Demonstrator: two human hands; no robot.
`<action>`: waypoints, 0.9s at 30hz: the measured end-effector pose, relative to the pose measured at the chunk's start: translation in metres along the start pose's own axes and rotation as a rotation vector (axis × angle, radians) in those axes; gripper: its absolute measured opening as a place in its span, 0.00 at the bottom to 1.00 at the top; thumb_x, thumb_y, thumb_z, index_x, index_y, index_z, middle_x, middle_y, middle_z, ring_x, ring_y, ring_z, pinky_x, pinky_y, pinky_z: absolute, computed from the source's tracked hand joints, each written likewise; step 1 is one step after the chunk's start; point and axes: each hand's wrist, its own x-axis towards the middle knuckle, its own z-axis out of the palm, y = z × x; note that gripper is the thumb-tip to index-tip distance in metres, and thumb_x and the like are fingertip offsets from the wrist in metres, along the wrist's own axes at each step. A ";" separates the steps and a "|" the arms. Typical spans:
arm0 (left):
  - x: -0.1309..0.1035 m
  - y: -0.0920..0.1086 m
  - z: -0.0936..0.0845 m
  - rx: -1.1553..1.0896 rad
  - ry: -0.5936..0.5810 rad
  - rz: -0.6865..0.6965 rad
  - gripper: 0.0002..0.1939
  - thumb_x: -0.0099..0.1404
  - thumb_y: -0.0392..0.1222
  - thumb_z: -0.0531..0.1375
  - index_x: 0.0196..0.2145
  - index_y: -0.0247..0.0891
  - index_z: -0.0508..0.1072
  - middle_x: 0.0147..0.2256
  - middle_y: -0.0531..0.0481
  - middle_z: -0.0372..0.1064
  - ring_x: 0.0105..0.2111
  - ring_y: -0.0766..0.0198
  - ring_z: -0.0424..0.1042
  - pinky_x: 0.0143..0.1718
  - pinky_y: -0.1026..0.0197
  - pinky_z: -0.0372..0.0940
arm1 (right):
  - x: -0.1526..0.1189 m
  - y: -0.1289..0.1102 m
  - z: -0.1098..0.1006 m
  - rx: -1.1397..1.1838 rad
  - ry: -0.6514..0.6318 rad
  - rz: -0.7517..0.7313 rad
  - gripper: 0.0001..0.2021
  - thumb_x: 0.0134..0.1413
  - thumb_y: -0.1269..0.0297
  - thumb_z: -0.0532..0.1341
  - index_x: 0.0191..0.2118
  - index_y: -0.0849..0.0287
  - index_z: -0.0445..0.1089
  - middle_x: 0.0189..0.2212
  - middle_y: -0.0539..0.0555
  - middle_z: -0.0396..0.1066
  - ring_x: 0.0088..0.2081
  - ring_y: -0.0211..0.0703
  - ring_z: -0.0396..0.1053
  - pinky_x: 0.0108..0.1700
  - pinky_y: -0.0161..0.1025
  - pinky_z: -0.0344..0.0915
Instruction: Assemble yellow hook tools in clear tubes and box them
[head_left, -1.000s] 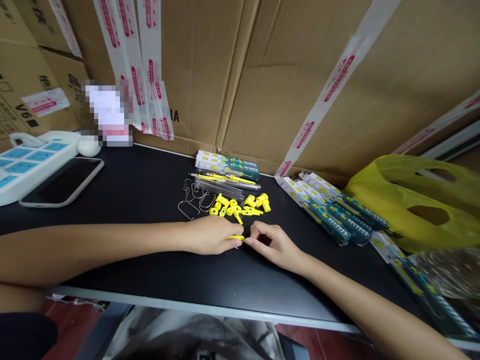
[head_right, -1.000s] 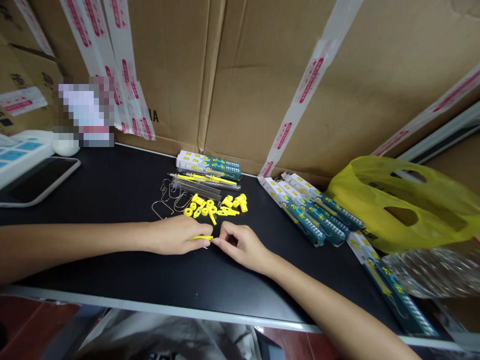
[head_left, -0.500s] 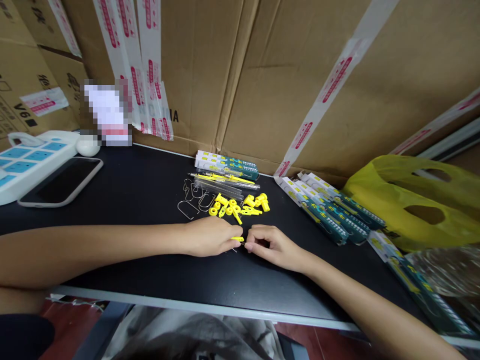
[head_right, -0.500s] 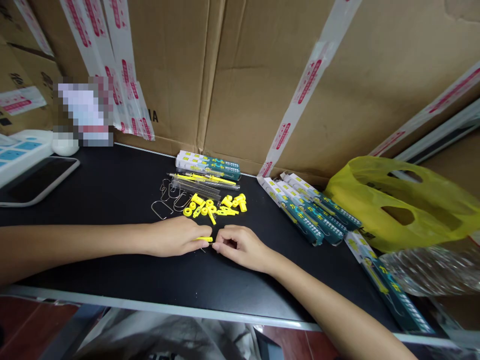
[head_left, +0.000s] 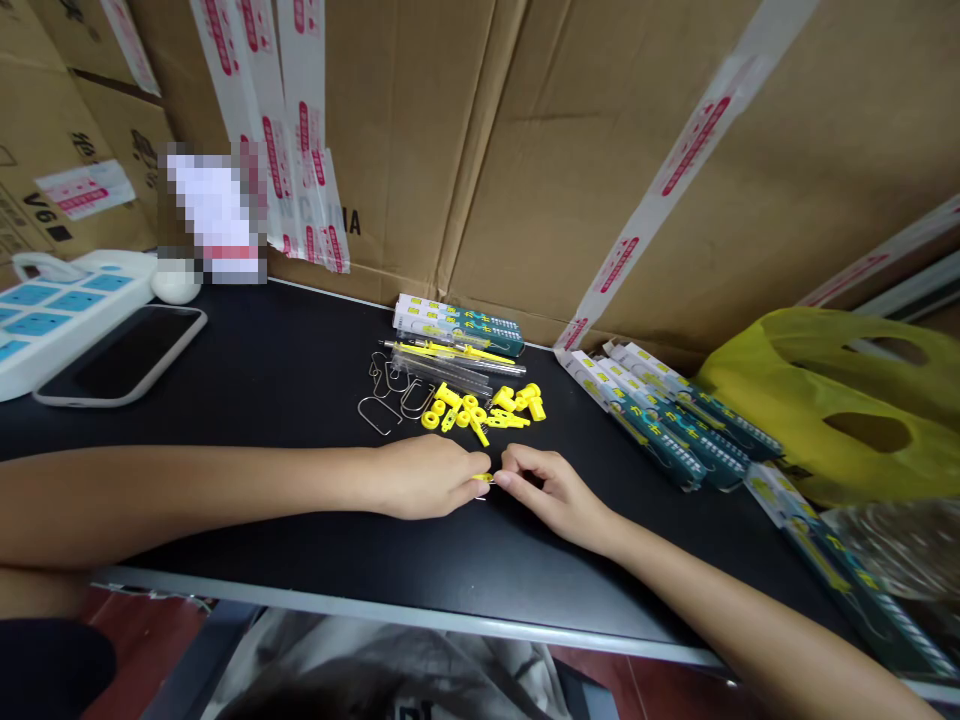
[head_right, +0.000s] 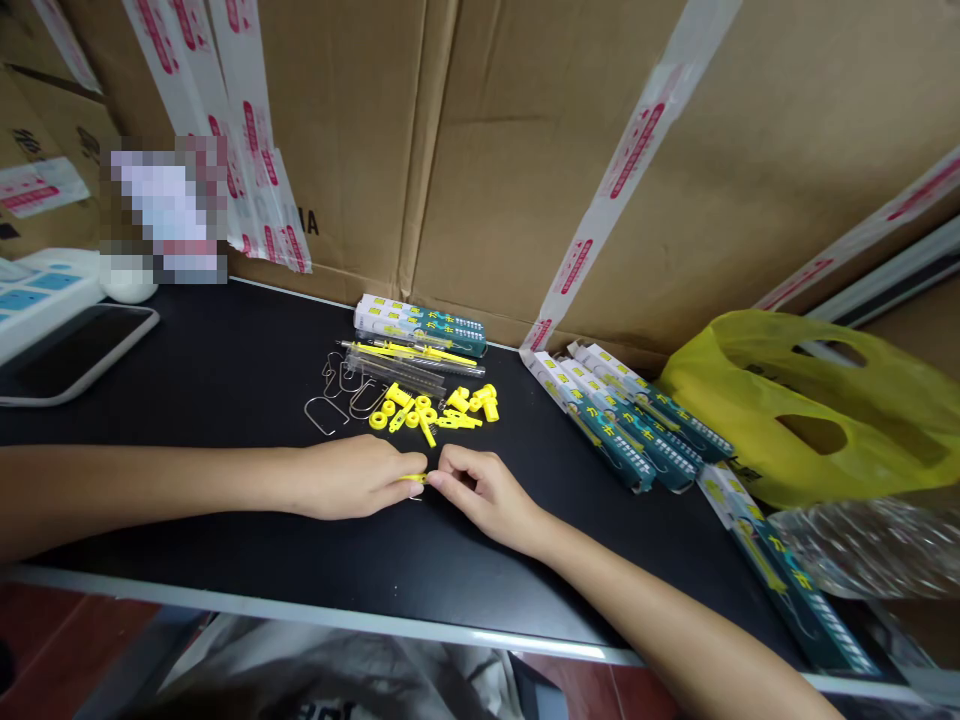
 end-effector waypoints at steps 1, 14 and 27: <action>0.000 0.000 0.000 -0.013 -0.004 -0.001 0.12 0.69 0.44 0.47 0.34 0.38 0.66 0.26 0.50 0.69 0.25 0.61 0.69 0.23 0.62 0.50 | 0.000 0.000 0.001 0.002 0.009 0.004 0.16 0.61 0.60 0.54 0.24 0.59 0.55 0.21 0.46 0.53 0.25 0.33 0.51 0.28 0.33 0.50; 0.002 0.000 0.002 -0.031 0.010 -0.023 0.14 0.68 0.43 0.47 0.36 0.35 0.69 0.30 0.45 0.72 0.29 0.57 0.72 0.27 0.61 0.57 | 0.003 -0.006 0.009 -0.010 0.082 0.048 0.18 0.60 0.56 0.53 0.23 0.58 0.54 0.20 0.45 0.51 0.23 0.33 0.49 0.25 0.33 0.49; 0.003 -0.002 0.005 -0.099 0.056 -0.034 0.14 0.68 0.42 0.46 0.34 0.34 0.69 0.31 0.44 0.72 0.30 0.58 0.72 0.29 0.62 0.58 | 0.003 -0.012 0.013 -0.076 0.131 0.047 0.15 0.60 0.60 0.54 0.23 0.58 0.54 0.19 0.44 0.50 0.22 0.32 0.49 0.24 0.33 0.48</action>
